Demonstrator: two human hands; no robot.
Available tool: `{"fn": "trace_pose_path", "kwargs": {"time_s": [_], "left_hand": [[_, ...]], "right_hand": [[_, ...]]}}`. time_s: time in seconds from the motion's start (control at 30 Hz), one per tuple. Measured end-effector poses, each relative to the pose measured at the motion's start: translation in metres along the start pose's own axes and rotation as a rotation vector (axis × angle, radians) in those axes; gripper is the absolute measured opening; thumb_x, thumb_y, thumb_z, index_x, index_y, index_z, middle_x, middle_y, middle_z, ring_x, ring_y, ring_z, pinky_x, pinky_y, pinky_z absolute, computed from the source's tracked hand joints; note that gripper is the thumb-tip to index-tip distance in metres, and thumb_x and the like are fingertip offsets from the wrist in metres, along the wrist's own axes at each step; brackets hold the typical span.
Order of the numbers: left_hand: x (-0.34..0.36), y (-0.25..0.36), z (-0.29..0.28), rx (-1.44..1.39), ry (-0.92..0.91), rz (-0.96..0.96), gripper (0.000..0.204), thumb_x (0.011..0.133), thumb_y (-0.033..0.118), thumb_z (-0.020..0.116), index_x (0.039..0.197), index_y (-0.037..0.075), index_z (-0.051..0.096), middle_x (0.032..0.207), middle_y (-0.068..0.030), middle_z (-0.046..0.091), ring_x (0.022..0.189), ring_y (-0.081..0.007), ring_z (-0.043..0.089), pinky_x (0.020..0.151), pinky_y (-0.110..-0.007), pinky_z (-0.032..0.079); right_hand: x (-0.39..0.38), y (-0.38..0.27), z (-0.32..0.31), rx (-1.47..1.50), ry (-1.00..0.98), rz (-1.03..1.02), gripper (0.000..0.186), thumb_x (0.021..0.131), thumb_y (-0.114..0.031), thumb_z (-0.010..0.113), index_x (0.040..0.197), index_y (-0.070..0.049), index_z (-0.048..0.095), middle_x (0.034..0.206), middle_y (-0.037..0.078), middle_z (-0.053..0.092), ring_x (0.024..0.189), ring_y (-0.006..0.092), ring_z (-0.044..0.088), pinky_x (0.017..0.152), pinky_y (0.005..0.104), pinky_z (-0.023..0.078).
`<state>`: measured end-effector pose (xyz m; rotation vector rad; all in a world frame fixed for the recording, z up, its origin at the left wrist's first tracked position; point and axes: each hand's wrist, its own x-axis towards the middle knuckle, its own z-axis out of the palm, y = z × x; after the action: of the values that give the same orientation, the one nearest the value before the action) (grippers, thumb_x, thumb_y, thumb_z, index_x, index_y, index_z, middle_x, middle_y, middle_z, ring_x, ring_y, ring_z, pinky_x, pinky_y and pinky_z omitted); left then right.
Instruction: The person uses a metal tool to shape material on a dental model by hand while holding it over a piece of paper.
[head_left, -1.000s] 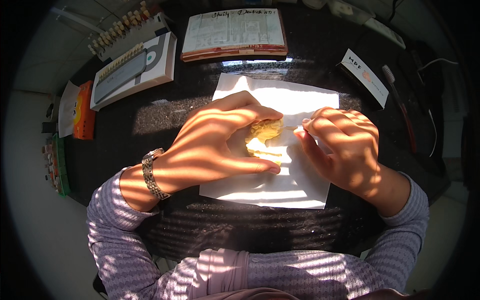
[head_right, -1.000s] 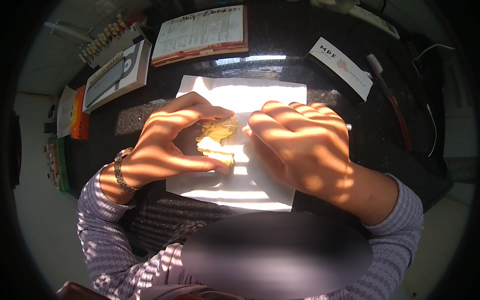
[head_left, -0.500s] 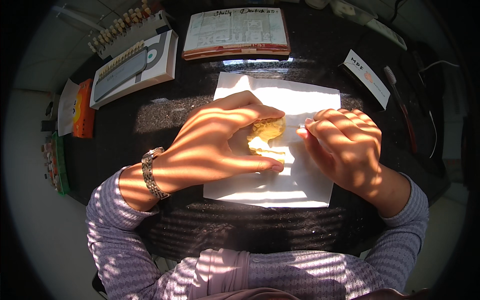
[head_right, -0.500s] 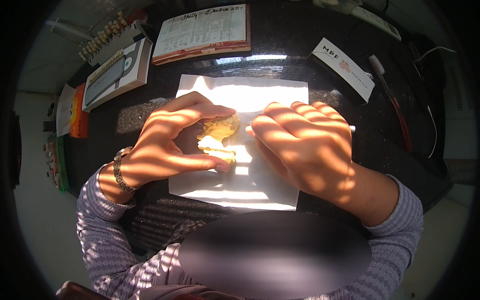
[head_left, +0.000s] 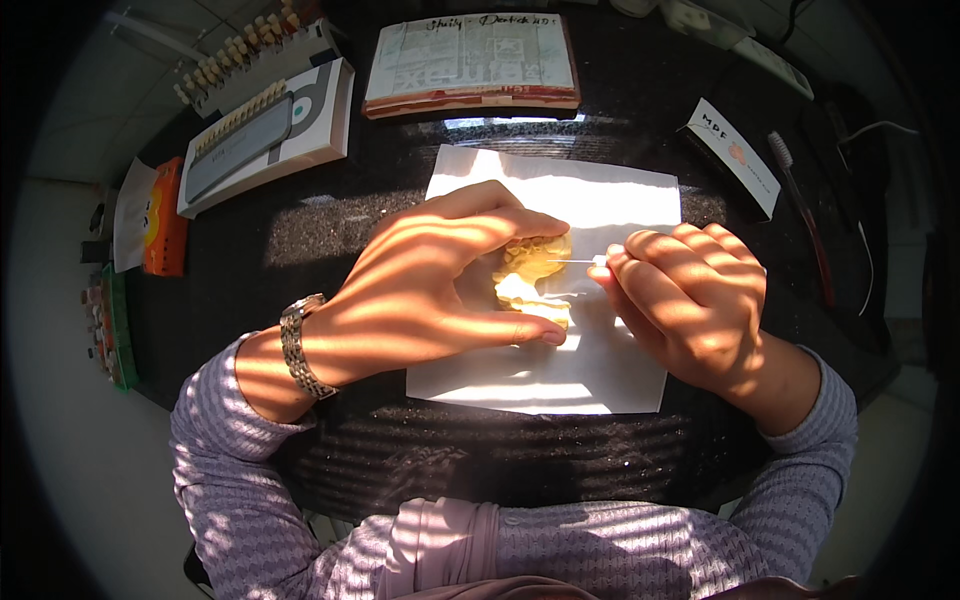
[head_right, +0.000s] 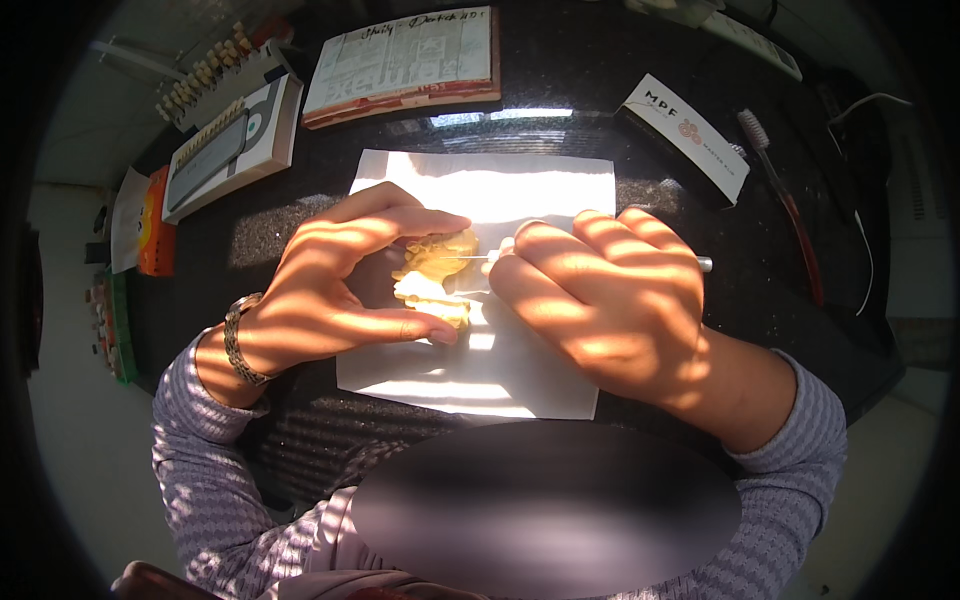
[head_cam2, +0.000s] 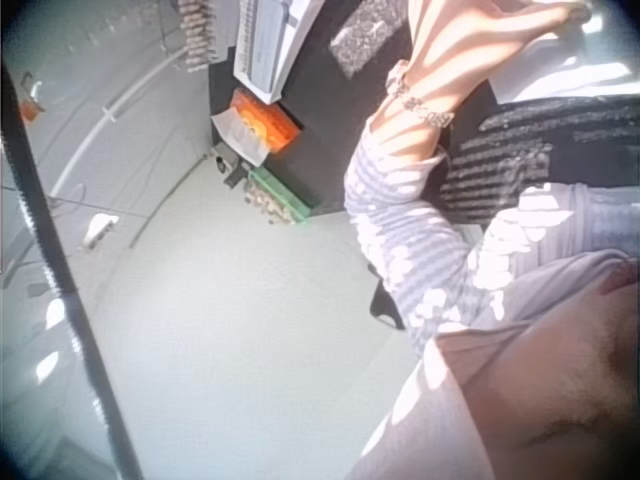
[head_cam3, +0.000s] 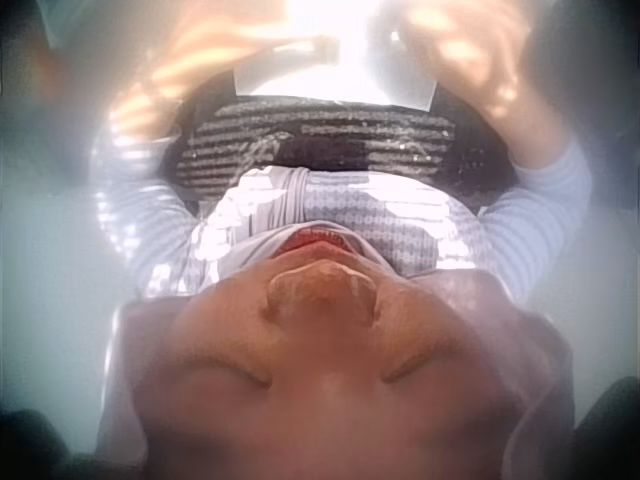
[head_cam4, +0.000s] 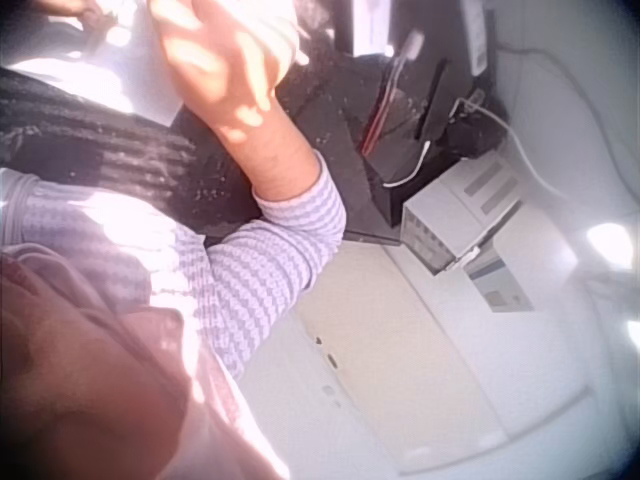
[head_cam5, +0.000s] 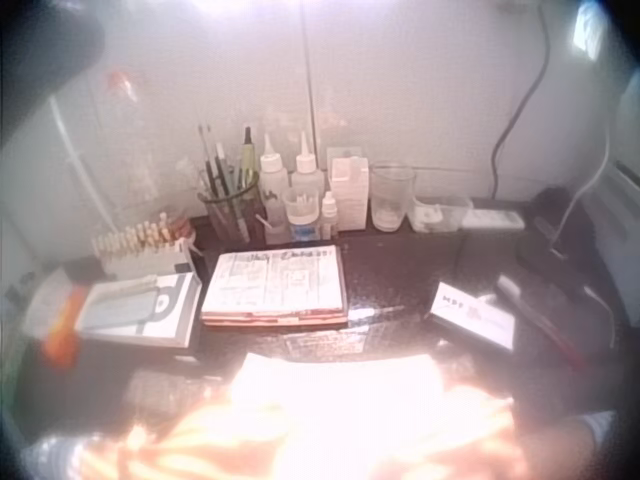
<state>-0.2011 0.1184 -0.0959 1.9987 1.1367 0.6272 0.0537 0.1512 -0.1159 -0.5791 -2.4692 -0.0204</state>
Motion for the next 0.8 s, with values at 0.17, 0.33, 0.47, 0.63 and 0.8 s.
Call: {"fn": "trace_pose_path", "kwargs": {"time_s": [0.17,0.33,0.47,0.63,0.8], "left_hand": [[-0.001,-0.001,0.0,-0.013,0.002,-0.013,0.067,0.063,0.021,0.092,0.12,-0.003,0.068,0.108,-0.013,0.066,0.099,-0.0239,0.066,0.09,-0.035,0.053],[0.0,0.0,0.001,0.013,0.003,-0.016,0.066,0.063,0.022,0.092,0.119,-0.002,0.068,0.107,-0.0122,0.066,0.099,-0.0234,0.066,0.089,-0.035,0.053],[0.0,-0.001,0.002,0.017,0.001,-0.011,0.067,0.063,0.024,0.092,0.12,-0.001,0.068,0.106,-0.0114,0.066,0.098,-0.0233,0.066,0.089,-0.035,0.053],[-0.001,0.0,0.001,0.022,0.01,-0.011,0.068,0.062,0.024,0.092,0.121,-0.001,0.068,0.105,-0.0112,0.066,0.097,-0.0231,0.066,0.088,-0.035,0.053],[-0.001,-0.002,0.002,0.013,0.015,0.011,0.068,0.062,0.024,0.092,0.122,0.0,0.068,0.104,-0.0109,0.065,0.097,-0.0229,0.066,0.088,-0.035,0.053]], "right_hand": [[0.007,-0.006,-0.006,-0.062,-0.115,0.017,0.033,0.066,-0.023,0.073,0.096,-0.011,0.069,0.093,0.004,0.072,0.073,0.0209,0.071,0.06,0.0303,0.052],[0.006,-0.004,-0.001,0.202,-0.078,0.134,0.026,0.07,-0.01,0.076,0.094,-0.004,0.068,0.09,0.01,0.072,0.076,0.0262,0.072,0.065,0.0337,0.057],[0.009,-0.004,-0.002,0.319,-0.065,0.172,0.016,0.077,-0.003,0.074,0.092,0.0,0.067,0.089,0.014,0.071,0.081,0.0302,0.072,0.071,0.0359,0.059],[0.014,-0.004,-0.003,0.396,-0.154,0.276,0.012,0.08,-0.003,0.074,0.089,0.0,0.067,0.086,0.016,0.071,0.083,0.0311,0.072,0.07,0.036,0.059],[0.01,0.003,0.003,0.381,-0.023,0.208,0.013,0.081,-0.006,0.076,0.088,-0.002,0.067,0.083,0.014,0.07,0.077,0.0295,0.071,0.064,0.0341,0.058]]}}
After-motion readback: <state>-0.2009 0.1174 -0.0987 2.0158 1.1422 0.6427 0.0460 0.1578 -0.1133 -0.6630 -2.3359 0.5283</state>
